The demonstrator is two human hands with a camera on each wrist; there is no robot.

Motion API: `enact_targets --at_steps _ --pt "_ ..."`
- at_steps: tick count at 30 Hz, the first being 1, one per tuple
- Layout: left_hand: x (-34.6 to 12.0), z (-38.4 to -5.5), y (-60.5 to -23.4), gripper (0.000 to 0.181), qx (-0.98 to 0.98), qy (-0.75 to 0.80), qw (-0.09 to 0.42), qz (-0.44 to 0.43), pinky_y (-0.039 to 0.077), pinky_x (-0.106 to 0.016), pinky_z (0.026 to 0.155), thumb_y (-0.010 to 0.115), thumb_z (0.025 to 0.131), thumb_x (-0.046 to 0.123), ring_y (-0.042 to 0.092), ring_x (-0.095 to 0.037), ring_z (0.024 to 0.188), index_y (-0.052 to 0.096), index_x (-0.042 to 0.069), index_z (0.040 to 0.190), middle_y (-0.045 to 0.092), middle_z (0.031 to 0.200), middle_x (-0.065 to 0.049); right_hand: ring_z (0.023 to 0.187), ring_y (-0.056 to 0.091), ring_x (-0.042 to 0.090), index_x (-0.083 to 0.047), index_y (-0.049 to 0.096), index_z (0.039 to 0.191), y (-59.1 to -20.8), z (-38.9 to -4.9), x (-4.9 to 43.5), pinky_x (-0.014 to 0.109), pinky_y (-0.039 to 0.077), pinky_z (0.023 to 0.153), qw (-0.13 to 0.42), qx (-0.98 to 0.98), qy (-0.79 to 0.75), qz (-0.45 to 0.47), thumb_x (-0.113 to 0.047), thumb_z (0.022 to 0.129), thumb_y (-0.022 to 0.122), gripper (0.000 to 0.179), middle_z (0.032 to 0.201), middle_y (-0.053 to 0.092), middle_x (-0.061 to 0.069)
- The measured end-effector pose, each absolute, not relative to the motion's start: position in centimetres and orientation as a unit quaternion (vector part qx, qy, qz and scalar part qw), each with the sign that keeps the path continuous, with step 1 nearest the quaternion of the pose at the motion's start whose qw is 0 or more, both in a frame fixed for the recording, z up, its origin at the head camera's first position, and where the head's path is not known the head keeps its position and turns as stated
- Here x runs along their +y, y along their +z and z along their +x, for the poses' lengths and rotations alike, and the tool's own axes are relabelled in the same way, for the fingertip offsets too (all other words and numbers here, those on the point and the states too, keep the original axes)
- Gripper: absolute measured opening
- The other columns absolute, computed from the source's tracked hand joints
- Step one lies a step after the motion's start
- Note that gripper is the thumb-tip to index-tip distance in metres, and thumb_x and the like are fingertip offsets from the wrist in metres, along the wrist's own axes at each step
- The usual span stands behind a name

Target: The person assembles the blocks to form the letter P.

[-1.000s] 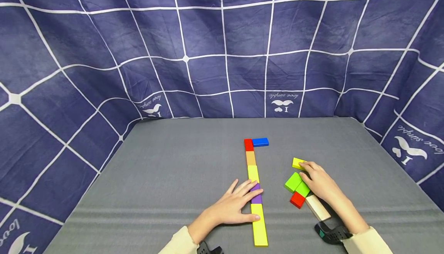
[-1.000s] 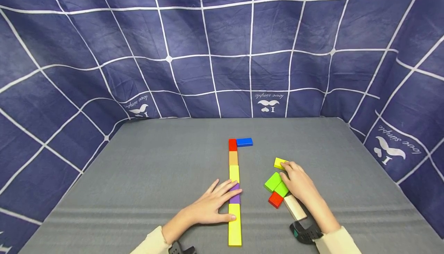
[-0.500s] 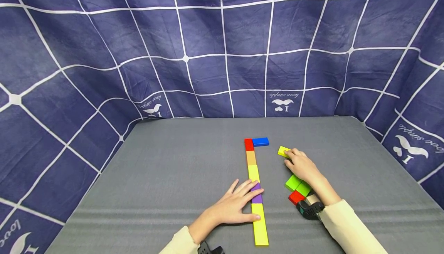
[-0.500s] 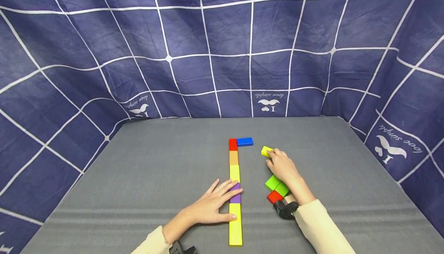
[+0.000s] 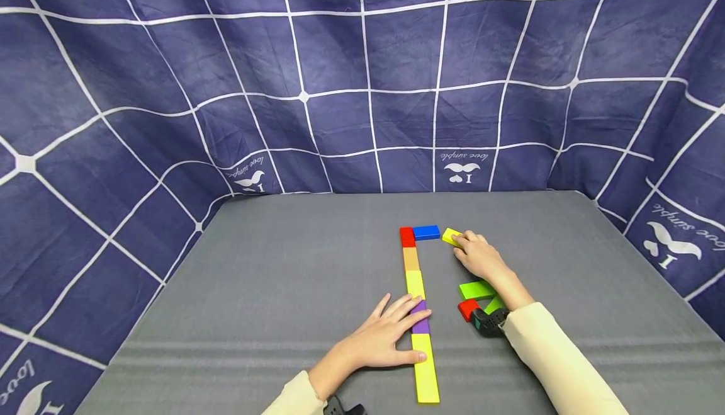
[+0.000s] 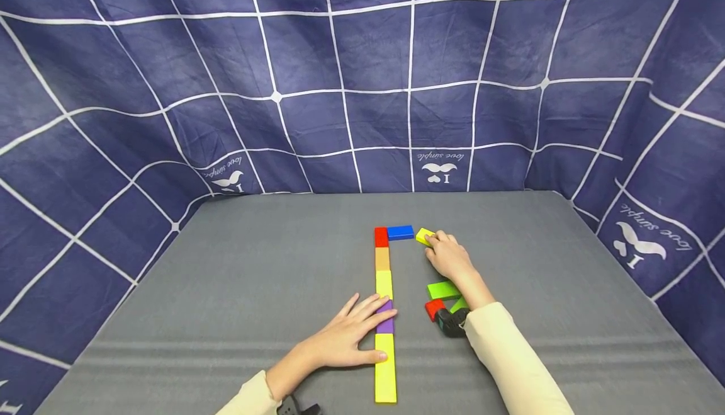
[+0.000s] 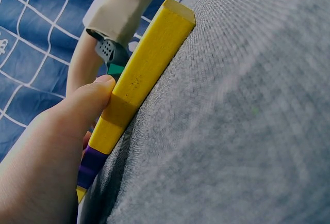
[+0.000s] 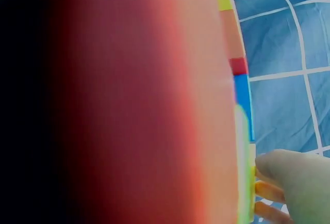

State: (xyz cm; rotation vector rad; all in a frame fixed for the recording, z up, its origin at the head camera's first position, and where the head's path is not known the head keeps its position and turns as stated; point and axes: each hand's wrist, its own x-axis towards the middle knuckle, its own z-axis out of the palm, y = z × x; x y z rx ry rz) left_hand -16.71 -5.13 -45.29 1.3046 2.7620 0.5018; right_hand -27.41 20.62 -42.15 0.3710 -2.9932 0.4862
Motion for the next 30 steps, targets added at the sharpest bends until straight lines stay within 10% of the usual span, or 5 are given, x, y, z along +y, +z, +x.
enact_targets --at_steps 30 --pt "-5.1 -16.8 -45.5 0.066 0.895 0.153 0.017 0.419 0.014 -0.053 0.112 0.042 0.085 0.061 0.016 -0.011 0.14 0.025 0.034 0.142 0.02 0.151 0.01 0.122 0.039 0.045 -0.01 0.045 0.133 -40.7 -31.7 18.3 0.065 0.035 0.091 0.003 -0.976 0.175 0.131 -0.023 0.088 0.055 0.048 0.136 0.038 0.021"
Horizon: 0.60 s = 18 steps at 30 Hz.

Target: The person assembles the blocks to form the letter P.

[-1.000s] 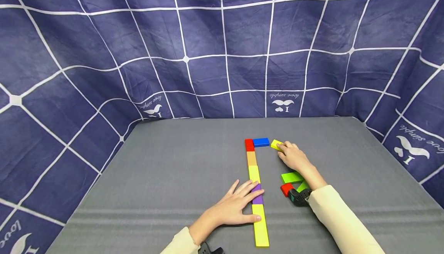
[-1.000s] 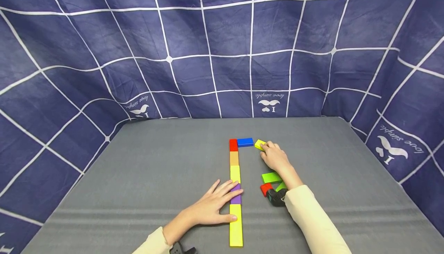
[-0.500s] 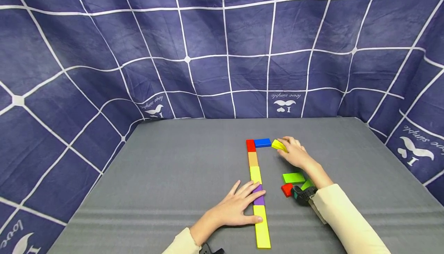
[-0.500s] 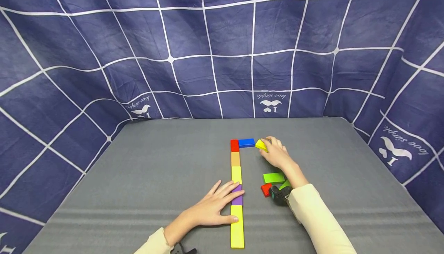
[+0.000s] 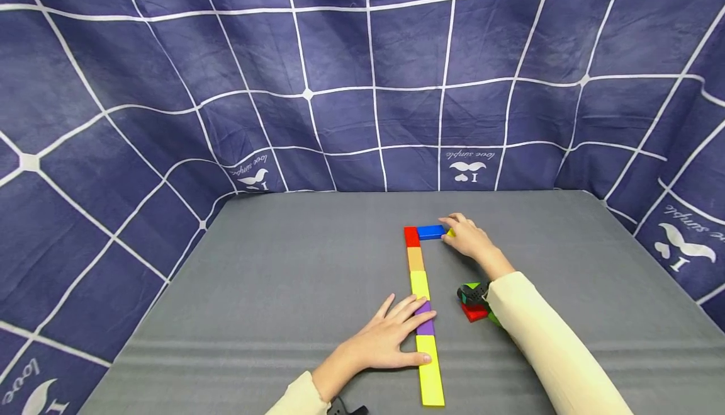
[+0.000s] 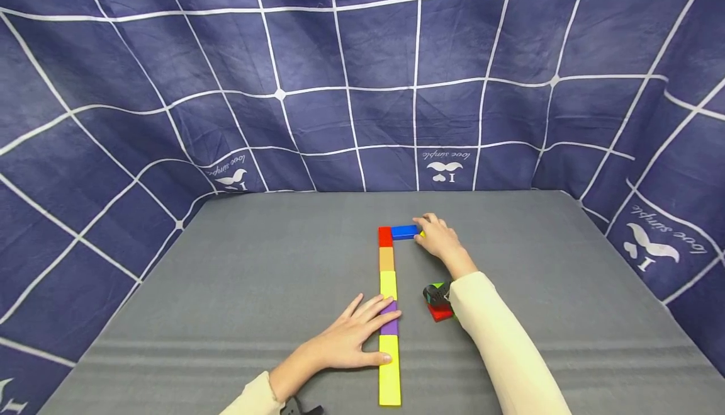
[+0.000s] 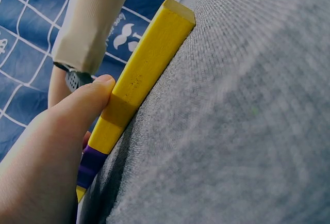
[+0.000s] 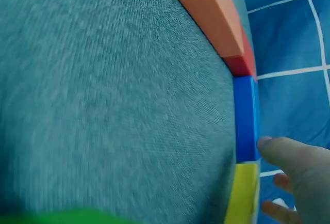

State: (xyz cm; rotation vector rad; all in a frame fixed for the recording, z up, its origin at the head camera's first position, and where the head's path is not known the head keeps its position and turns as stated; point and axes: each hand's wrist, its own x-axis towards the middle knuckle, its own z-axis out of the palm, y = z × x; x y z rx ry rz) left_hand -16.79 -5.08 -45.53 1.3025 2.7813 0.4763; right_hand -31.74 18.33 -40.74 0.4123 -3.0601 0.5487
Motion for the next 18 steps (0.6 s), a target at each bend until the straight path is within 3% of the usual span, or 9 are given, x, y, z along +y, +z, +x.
enact_targets --at_steps 6,13,18 --pt "-5.0 -16.8 -45.5 0.066 0.895 0.153 0.019 0.419 0.013 -0.052 0.112 0.043 0.085 0.061 0.015 -0.01 0.14 0.024 0.034 0.142 0.02 0.151 0.01 0.12 0.041 0.043 -0.015 0.047 0.132 -41.4 -32.2 18.0 0.065 0.034 0.091 -0.015 -0.981 0.154 0.114 -0.03 0.089 0.055 0.047 0.136 0.04 0.019" --pt "-5.0 -16.7 -45.2 0.066 0.895 0.155 0.021 0.418 0.014 -0.053 0.112 0.043 0.085 0.061 0.016 -0.011 0.14 0.024 0.033 0.143 0.019 0.151 0.01 0.117 0.044 0.043 -0.014 0.052 0.126 -42.4 -32.2 17.7 0.062 0.036 0.089 0.01 -0.982 0.16 0.095 -0.033 0.09 0.053 0.04 0.132 0.044 0.02" --pt "-5.1 -16.7 -45.3 0.066 0.895 0.157 0.023 0.418 0.014 -0.053 0.112 0.042 0.085 0.061 0.015 -0.011 0.141 0.024 0.034 0.143 0.019 0.151 0.01 0.12 0.041 0.042 -0.013 0.045 0.132 -42.5 -32.0 17.6 0.061 0.033 0.093 0.009 -0.981 0.179 0.079 -0.035 0.09 0.053 0.049 0.135 0.041 0.021"
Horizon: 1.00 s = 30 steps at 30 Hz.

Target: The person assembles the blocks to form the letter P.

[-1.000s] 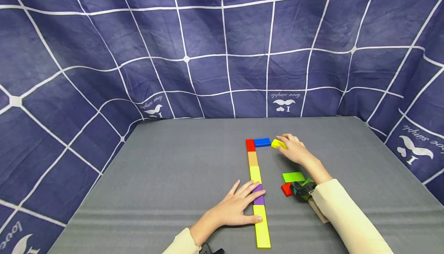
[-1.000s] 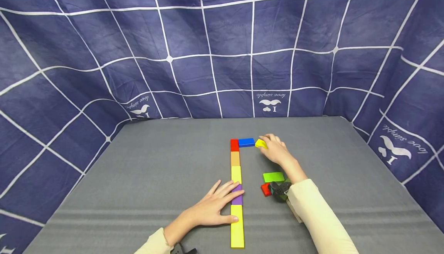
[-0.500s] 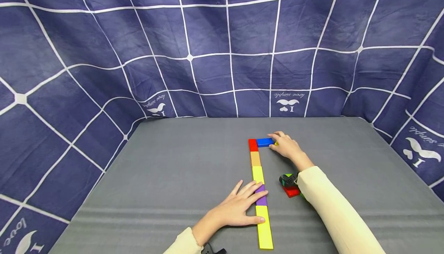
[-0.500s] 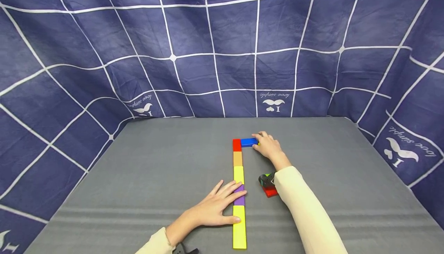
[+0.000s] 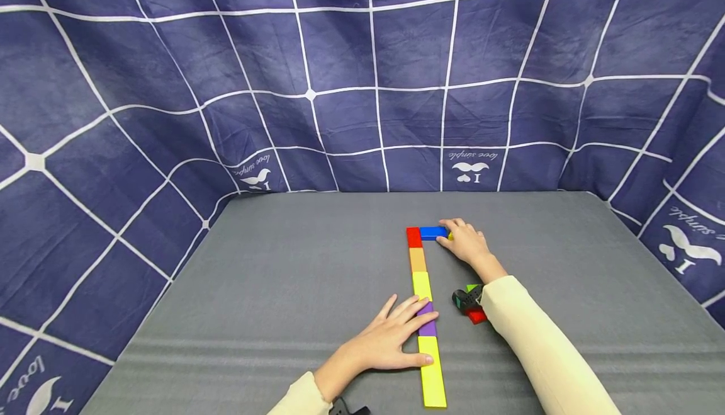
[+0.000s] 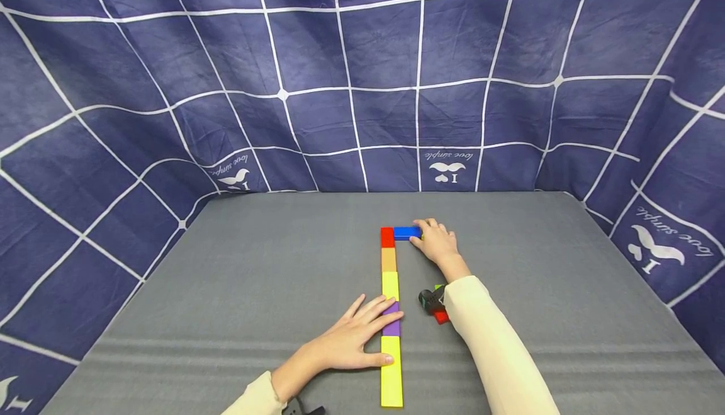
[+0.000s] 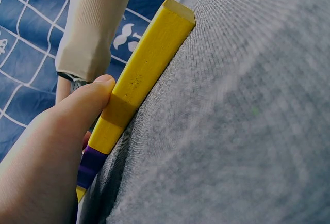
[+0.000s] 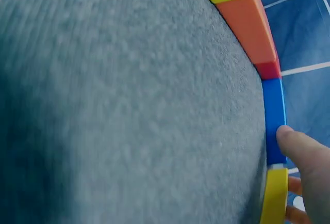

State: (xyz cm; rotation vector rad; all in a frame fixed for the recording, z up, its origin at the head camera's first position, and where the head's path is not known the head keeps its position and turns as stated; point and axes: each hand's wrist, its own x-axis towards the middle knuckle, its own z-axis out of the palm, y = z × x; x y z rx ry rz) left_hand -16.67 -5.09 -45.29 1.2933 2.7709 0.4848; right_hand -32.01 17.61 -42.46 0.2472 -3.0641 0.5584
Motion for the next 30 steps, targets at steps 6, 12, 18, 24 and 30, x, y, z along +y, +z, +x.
enact_targets --at_steps 6,12,18,24,30 --pt "-5.2 -16.7 -45.3 0.066 0.895 0.156 0.019 0.416 0.013 -0.053 0.112 0.042 0.085 0.061 0.015 -0.011 0.141 0.024 0.034 0.143 0.019 0.151 0.01 0.119 0.04 0.043 -0.004 0.037 0.136 -42.1 -31.4 18.7 0.059 0.033 0.095 0.002 -0.978 0.202 0.055 -0.033 0.087 0.056 0.06 0.134 0.04 0.025" --pt "-5.3 -16.8 -45.4 0.066 0.897 0.152 0.018 0.414 0.013 -0.052 0.112 0.041 0.085 0.062 0.014 -0.01 0.141 0.023 0.035 0.143 0.019 0.151 0.01 0.109 0.045 0.039 0.001 0.047 0.127 -41.8 -30.8 19.6 0.056 0.04 0.088 0.003 -0.975 0.217 0.053 -0.024 0.086 0.056 0.049 0.122 0.046 0.025" --pt "-5.3 -16.7 -45.4 0.066 0.894 0.159 0.025 0.417 0.013 -0.053 0.112 0.041 0.086 0.061 0.015 -0.011 0.141 0.023 0.034 0.143 0.019 0.151 0.01 0.111 0.045 0.038 0.0 0.051 0.123 -42.2 -30.6 19.7 0.056 0.04 0.089 -0.002 -0.972 0.231 0.051 -0.02 0.087 0.055 0.041 0.121 0.048 0.023" --pt "-5.2 -16.8 -45.3 0.066 0.895 0.158 0.015 0.416 0.014 -0.053 0.112 0.043 0.085 0.06 0.016 -0.012 0.14 0.025 0.033 0.142 0.02 0.151 0.009 0.107 0.047 0.037 0.0 0.053 0.121 -42.2 -30.8 19.6 0.055 0.041 0.087 0.015 -0.969 0.242 0.054 -0.021 0.086 0.055 0.04 0.118 0.05 0.023" --pt "-5.2 -16.6 -45.3 0.066 0.895 0.158 0.022 0.417 0.014 -0.053 0.112 0.043 0.085 0.06 0.015 -0.011 0.141 0.025 0.033 0.143 0.02 0.151 0.01 0.108 0.046 0.039 0.0 0.05 0.124 -42.6 -30.6 19.5 0.054 0.039 0.087 0.023 -0.971 0.233 0.039 -0.021 0.086 0.055 0.043 0.12 0.049 0.024"
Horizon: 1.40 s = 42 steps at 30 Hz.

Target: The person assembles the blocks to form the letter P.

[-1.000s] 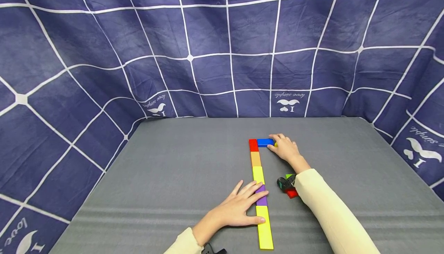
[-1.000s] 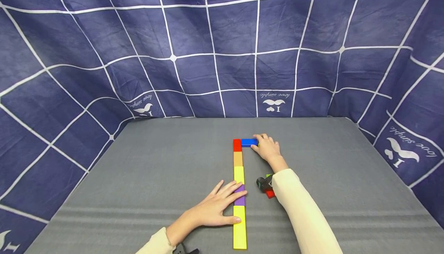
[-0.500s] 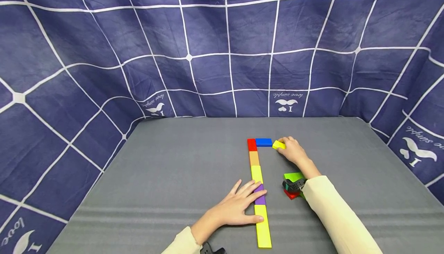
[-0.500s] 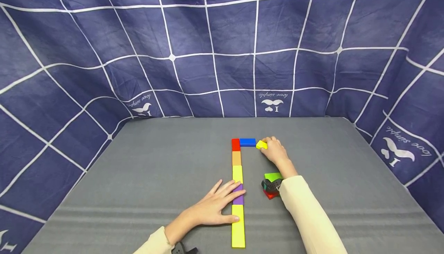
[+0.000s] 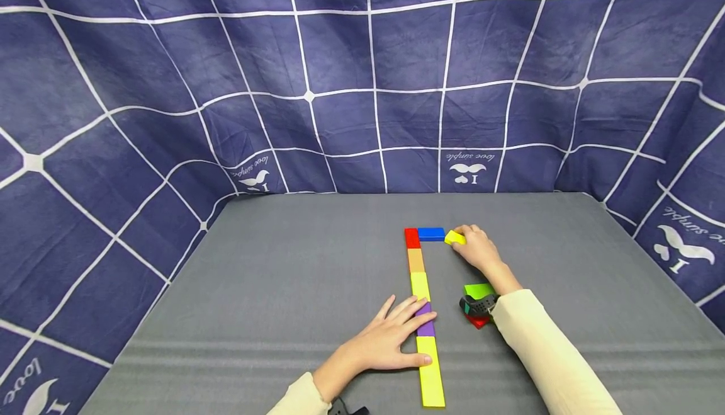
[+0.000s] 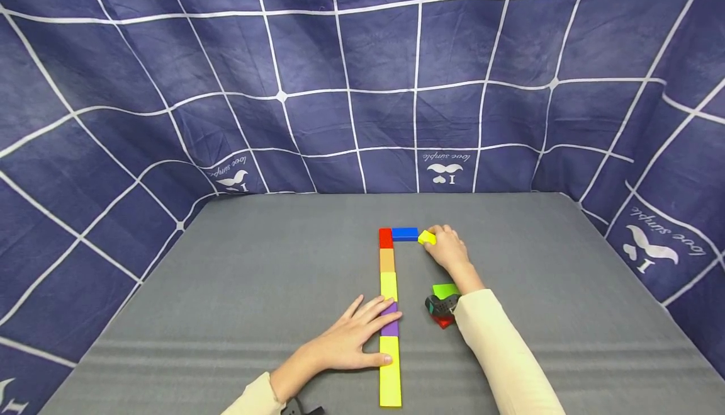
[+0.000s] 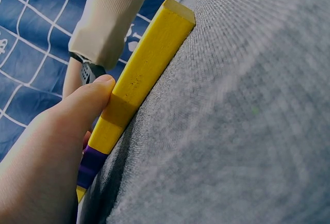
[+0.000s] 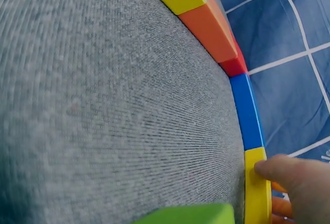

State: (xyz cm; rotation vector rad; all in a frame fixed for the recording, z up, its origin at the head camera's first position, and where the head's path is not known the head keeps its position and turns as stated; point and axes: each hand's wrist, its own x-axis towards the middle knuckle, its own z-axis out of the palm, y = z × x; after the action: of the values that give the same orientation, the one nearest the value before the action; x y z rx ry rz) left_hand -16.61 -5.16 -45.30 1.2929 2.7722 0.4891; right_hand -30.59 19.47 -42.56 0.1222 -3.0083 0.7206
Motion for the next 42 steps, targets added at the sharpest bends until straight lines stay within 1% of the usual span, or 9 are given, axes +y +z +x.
enact_targets --at_steps 6,11,14,18,21,28,33,37,42 --pt "-5.0 -16.6 -45.4 0.066 0.894 0.16 0.026 0.418 0.013 -0.053 0.112 0.042 0.085 0.061 0.015 -0.011 0.141 0.024 0.034 0.142 0.019 0.151 0.01 0.117 0.042 0.04 -0.001 0.043 0.13 -42.8 -31.1 19.1 0.058 0.035 0.091 0.025 -0.973 0.212 0.081 -0.024 0.086 0.056 0.052 0.13 0.045 0.023" --pt "-4.9 -16.5 -45.4 0.066 0.892 0.162 0.03 0.422 0.013 -0.053 0.112 0.042 0.086 0.061 0.015 -0.01 0.141 0.024 0.034 0.143 0.018 0.152 0.01 0.123 0.041 0.039 -0.004 0.045 0.132 -42.6 -31.3 18.6 0.06 0.033 0.095 0.03 -0.973 0.176 0.146 -0.017 0.087 0.055 0.048 0.134 0.046 0.019" --pt "-4.8 -16.3 -45.4 0.066 0.891 0.162 0.029 0.423 0.014 -0.053 0.111 0.042 0.086 0.061 0.015 -0.011 0.141 0.024 0.034 0.143 0.019 0.152 0.01 0.125 0.041 0.037 -0.006 0.047 0.131 -42.6 -31.3 18.2 0.06 0.03 0.098 0.028 -0.975 0.154 0.155 -0.014 0.088 0.055 0.044 0.134 0.048 0.018" --pt "-4.7 -16.3 -45.4 0.065 0.89 0.16 0.027 0.425 0.015 -0.053 0.111 0.042 0.086 0.061 0.016 -0.011 0.14 0.024 0.034 0.142 0.019 0.151 0.01 0.122 0.045 0.035 -0.008 0.054 0.125 -42.6 -31.3 17.9 0.057 0.031 0.098 0.036 -0.979 0.143 0.139 -0.013 0.088 0.054 0.037 0.129 0.052 0.017" --pt "-4.6 -16.3 -45.4 0.065 0.891 0.16 0.027 0.425 0.015 -0.053 0.111 0.043 0.085 0.06 0.017 -0.011 0.14 0.025 0.034 0.142 0.02 0.151 0.01 0.12 0.046 0.035 -0.008 0.054 0.124 -42.6 -31.2 17.9 0.055 0.031 0.098 0.044 -0.981 0.141 0.129 -0.014 0.088 0.054 0.037 0.127 0.054 0.016" --pt "-4.6 -16.5 -45.2 0.066 0.89 0.161 0.022 0.426 0.014 -0.053 0.111 0.043 0.085 0.06 0.017 -0.012 0.14 0.025 0.033 0.142 0.021 0.151 0.009 0.119 0.042 0.039 -0.005 0.046 0.13 -42.3 -30.8 18.5 0.057 0.033 0.096 0.039 -0.981 0.18 0.062 -0.021 0.086 0.055 0.048 0.131 0.045 0.022" --pt "-4.9 -16.7 -45.3 0.066 0.892 0.155 0.014 0.424 0.014 -0.053 0.111 0.043 0.085 0.061 0.017 -0.012 0.14 0.025 0.033 0.142 0.021 0.151 0.009 0.113 0.044 0.04 0.0 0.042 0.131 -42.2 -30.2 18.9 0.057 0.037 0.09 0.02 -0.98 0.197 0.011 -0.029 0.084 0.055 0.056 0.126 0.043 0.026" --pt "-5.1 -16.8 -45.4 0.067 0.893 0.158 0.014 0.421 0.014 -0.053 0.111 0.043 0.085 0.061 0.016 -0.012 0.14 0.025 0.033 0.142 0.02 0.151 0.009 0.106 0.044 0.038 0.002 0.045 0.127 -42.1 -29.9 18.9 0.054 0.039 0.085 0.014 -0.977 0.214 -0.001 -0.025 0.084 0.055 0.051 0.12 0.045 0.025" --pt "-5.2 -16.8 -45.3 0.066 0.892 0.164 0.018 0.42 0.014 -0.053 0.111 0.043 0.085 0.061 0.016 -0.013 0.14 0.025 0.033 0.142 0.021 0.151 0.009 0.103 0.045 0.037 0.001 0.049 0.122 -42.2 -29.8 19.0 0.052 0.041 0.083 0.018 -0.974 0.227 -0.005 -0.021 0.085 0.055 0.044 0.117 0.047 0.024"
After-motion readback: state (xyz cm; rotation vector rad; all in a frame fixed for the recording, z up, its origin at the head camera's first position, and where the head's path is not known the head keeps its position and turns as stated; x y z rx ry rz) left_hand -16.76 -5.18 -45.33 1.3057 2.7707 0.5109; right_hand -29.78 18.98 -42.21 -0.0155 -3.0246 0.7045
